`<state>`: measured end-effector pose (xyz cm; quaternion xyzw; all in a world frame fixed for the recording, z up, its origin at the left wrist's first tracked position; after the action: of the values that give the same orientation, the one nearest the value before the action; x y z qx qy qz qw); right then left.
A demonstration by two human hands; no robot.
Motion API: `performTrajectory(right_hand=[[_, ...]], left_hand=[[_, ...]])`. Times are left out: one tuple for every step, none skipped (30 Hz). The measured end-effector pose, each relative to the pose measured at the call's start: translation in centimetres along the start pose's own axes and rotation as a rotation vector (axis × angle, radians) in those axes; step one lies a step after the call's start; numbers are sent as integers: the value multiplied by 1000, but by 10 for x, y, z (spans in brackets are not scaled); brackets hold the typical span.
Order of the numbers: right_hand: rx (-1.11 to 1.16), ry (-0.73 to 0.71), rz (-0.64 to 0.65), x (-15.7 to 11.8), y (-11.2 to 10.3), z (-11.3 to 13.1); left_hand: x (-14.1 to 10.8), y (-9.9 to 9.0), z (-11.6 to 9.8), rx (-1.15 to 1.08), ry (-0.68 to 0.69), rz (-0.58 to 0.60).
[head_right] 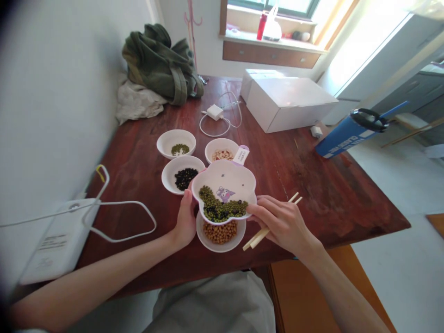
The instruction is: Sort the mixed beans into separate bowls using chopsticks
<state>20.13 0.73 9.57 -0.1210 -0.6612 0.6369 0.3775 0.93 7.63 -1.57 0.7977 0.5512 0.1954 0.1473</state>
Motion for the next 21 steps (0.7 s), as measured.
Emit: performTrajectory(right_hand=[[11,12,-23,-2,-4,-4],[12,28,-43,-4,-7,-8],[7,44,-62,-7,-11,-11],[-3,61,-81,-10,-16,-15],[-15,75,-102,-14,-21,-18],[-27,88,-121,-19,-26,-21],[-39,102,-145,-24,-31,-24],[-52,118,-169,-29,-37,-27],[-66,135,-194,-35,-42,-30],[-83,148,-218,-42,-48,-32],[-101,153,-238,-48,-52,-32],[-119,154,-253,-54,-57,-32],[-136,151,-262,-59,-60,-32],[-149,146,-266,-64,-63,-31],[-159,142,-270,-67,-65,-30],[-167,141,-280,-71,-67,-29],[-171,144,-288,-74,-68,-28],[-175,146,-298,-76,-69,-27],[-177,147,-306,-77,-70,-26],[-176,148,-311,-79,-70,-25],[-176,147,-315,-80,-70,-24]], left_hand=[[-1,1,1,-13,-8,11],[-3,3,1,-15,-20,34],[-4,5,0,2,-25,63],[-6,6,-5,41,-8,95],[-8,8,-14,123,48,132],[-10,14,-24,266,121,211],[-13,20,-35,417,211,285],[-18,29,-44,581,293,385],[-23,41,-49,743,359,511],[-29,50,-52,866,436,612],[-34,59,-53,975,477,702],[-37,66,-51,1065,500,764],[-38,72,-48,1148,507,801],[-36,77,-43,1212,491,804],[-31,82,-38,1261,462,799],[-25,87,-30,1306,428,796],[-18,94,-21,1340,405,807],[-9,102,-13,1355,398,809],[2,110,-5,1367,398,806],[14,118,2,1367,400,795],[27,126,10,1348,397,797]])
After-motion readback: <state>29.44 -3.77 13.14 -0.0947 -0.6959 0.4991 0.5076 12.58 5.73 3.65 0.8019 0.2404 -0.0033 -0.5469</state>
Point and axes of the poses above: each hand's wrist, its own x-axis towards the middle knuckle, its own y-axis out of the palm, z = x × y, the point moved 8 cm from there along x, towards the middle knuckle, and after that the axes turned 12 degrees about z, right-handed, at the moved point
